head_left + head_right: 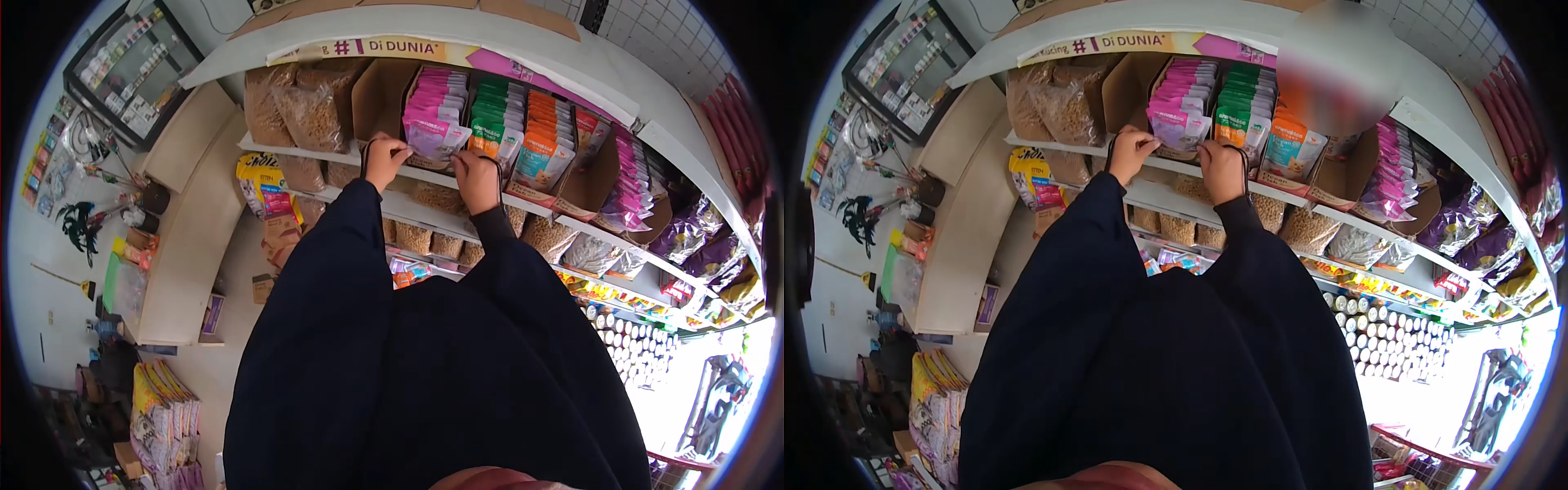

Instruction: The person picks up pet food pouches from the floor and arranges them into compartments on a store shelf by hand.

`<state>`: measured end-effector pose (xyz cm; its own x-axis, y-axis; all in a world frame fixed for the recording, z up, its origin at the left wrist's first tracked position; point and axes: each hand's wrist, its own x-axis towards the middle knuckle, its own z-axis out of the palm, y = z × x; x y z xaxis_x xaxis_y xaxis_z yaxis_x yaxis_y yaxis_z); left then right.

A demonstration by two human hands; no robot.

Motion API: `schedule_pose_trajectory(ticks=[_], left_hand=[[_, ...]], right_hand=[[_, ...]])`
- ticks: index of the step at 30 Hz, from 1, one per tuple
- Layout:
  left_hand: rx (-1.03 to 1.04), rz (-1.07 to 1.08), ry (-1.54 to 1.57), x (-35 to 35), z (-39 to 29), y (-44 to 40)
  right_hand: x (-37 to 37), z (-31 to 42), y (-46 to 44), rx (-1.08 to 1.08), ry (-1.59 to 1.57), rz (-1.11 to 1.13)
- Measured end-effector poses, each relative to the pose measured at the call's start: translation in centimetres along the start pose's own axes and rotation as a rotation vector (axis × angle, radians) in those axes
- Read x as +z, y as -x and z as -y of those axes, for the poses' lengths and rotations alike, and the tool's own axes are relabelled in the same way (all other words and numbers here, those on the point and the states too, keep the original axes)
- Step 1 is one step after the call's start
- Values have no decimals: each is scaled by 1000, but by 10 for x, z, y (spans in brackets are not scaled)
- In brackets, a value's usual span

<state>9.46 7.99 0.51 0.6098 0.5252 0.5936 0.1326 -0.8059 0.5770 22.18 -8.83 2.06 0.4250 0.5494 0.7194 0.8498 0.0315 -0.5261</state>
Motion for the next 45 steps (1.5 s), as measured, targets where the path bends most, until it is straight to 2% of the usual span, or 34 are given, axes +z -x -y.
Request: schedule_pose_trajectory(ticks=[4, 7, 12, 24, 28, 30, 35, 38, 39, 45], left_hand=[[12, -39, -31, -3, -14, 4], [15, -152, 68, -9, -29, 2], [22, -78, 62, -4, -15, -3], [38, -103, -73, 9, 0, 3], [-26, -82, -84, 8, -2, 8], [51, -71, -8, 0, -3, 1], [-5, -110, 183, -8, -19, -2], [-4, -161, 136, 0, -12, 0], [5, -146, 1, 2, -7, 0], [-78, -164, -16, 17, 3, 2]], right_hand=[[-7, 2, 0, -25, 38, 25], [-9, 2, -2, 9, -45, 17], [-8, 3, -4, 29, -61, 51], [3, -3, -1, -1, 82, 78], [0, 1, 4, 7, 88, 80], [0, -1, -2, 35, -10, 66], [-4, 1, -4, 21, -54, 32], [1, -1, -2, 65, -31, 32], [1, -1, -1, 57, -29, 44], [8, -4, 1, 47, -20, 12]])
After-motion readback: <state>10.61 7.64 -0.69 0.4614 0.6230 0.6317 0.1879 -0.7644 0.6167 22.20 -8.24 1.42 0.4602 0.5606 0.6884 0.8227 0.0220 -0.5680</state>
